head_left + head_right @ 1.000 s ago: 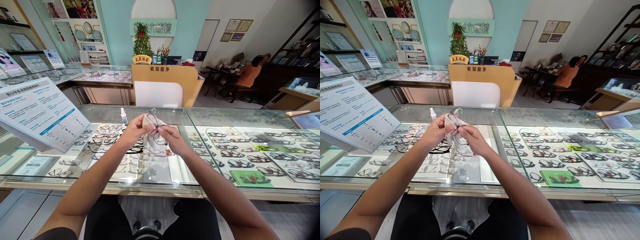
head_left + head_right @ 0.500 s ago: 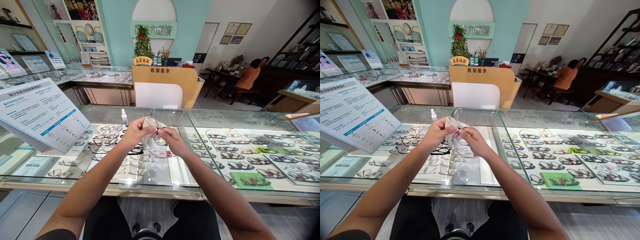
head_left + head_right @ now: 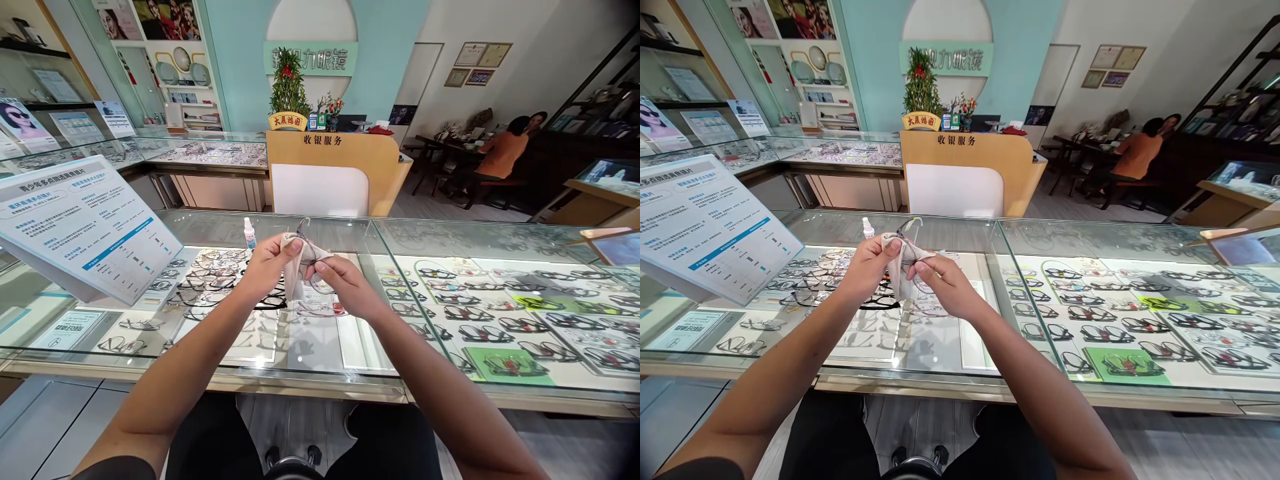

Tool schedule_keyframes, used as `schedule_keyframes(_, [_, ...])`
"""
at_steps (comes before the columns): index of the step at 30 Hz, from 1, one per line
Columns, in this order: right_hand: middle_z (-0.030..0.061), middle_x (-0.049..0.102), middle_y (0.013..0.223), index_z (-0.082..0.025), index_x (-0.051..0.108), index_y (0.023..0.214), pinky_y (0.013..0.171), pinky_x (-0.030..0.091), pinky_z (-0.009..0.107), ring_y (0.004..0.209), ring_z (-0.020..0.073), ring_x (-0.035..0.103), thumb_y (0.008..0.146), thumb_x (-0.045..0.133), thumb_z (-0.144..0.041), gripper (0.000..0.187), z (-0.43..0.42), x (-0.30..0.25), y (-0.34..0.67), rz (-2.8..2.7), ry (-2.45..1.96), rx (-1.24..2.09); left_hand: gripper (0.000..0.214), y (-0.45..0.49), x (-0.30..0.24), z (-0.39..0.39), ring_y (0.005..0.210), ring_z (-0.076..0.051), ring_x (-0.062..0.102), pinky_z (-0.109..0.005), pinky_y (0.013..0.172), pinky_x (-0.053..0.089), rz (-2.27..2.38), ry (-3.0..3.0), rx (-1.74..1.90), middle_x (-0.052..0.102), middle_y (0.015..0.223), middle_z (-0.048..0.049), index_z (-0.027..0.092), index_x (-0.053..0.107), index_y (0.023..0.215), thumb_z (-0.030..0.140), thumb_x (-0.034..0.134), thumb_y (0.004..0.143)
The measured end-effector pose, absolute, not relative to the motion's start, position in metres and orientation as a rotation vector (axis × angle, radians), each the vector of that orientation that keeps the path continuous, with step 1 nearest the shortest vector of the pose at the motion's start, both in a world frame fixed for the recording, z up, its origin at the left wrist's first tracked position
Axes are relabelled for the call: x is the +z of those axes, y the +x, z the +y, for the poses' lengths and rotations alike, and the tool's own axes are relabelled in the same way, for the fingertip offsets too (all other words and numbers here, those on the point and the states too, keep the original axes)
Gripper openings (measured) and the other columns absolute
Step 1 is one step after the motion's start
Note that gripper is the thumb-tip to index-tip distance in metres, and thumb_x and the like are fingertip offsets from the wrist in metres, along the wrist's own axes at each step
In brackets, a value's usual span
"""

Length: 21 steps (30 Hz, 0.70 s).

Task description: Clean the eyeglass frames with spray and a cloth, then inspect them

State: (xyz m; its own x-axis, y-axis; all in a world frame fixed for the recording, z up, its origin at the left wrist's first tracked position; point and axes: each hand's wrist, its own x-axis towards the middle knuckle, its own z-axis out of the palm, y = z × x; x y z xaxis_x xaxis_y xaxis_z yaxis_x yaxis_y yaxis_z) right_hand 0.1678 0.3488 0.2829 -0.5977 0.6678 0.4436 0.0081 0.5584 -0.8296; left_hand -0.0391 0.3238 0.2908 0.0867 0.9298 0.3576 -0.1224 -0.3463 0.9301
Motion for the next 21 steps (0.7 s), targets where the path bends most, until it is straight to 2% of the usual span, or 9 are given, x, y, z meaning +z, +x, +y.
schedule_keyframes(3, [0.0045,0.073,0.089,-0.023,0.080,0.088,0.088,0.048,0.037,0.087,0.0221,0.063,0.105,0.056,-0.080,0.065,0.348,0.282,0.169,-1.937,-0.553,1.097,0.060,-0.047,0.289,0.328,0.067,-0.019,0.069,-0.027,0.060,0.051,0.811,1.474,1.367,0.074,0.075,-0.0055,0.015,0.079,0.106,0.073,0.078,0.095])
schedule_keyframes(7, [0.0050,0.075,0.093,-0.022,0.081,0.089,0.085,0.050,0.035,0.087,0.0217,0.063,0.101,0.062,-0.082,0.064,0.350,0.281,0.170,-1.857,-0.574,1.198,0.054,-0.049,0.292,0.329,0.068,-0.015,0.065,-0.025,0.062,0.051,0.754,1.507,1.357,0.075,0.081,-0.0036,0.016,0.078,0.108,0.060,0.095,0.084])
schedule_keyframes(9, [0.0052,0.075,0.093,-0.023,0.082,0.089,0.087,0.050,0.035,0.091,0.0223,0.064,0.100,0.064,-0.083,0.065,0.350,0.280,0.169,-1.844,-0.587,1.225,0.053,-0.044,0.294,0.326,0.068,-0.015,0.066,-0.025,0.064,0.051,0.729,1.506,1.377,0.074,0.080,-0.0020,0.017,0.075,0.108,0.052,0.101,0.078])
schedule_keyframes(12, [0.0051,0.074,0.089,-0.024,0.082,0.086,0.087,0.050,0.036,0.089,0.0229,0.063,0.100,0.059,-0.086,0.068,0.349,0.279,0.165,-1.904,-0.581,1.208,0.048,-0.033,0.294,0.320,0.061,-0.015,0.064,-0.025,0.060,0.051,0.709,1.477,1.405,0.070,0.068,0.0013,0.019,0.070,0.106,0.049,0.099,0.082])
schedule_keyframes(17, [0.0047,0.071,0.087,-0.024,0.083,0.092,0.082,0.049,0.035,0.084,0.0220,0.060,0.104,0.052,-0.085,0.069,0.344,0.277,0.159,-1.979,-0.537,1.167,0.048,-0.020,0.293,0.312,0.047,-0.012,0.055,-0.024,0.051,0.044,0.739,1.420,1.552,0.062,0.055,0.0040,0.021,0.062,0.091,0.061,0.087,0.093])
schedule_keyframes(21, [0.0045,0.071,0.090,-0.024,0.082,0.090,0.084,0.049,0.035,0.084,0.0212,0.059,0.105,0.053,-0.082,0.067,0.343,0.280,0.161,-1.957,-0.540,1.143,0.057,-0.028,0.298,0.314,0.046,-0.013,0.056,-0.026,0.049,0.042,0.793,1.461,1.504,0.063,0.054,0.0009,0.019,0.064,0.089,0.075,0.073,0.098])
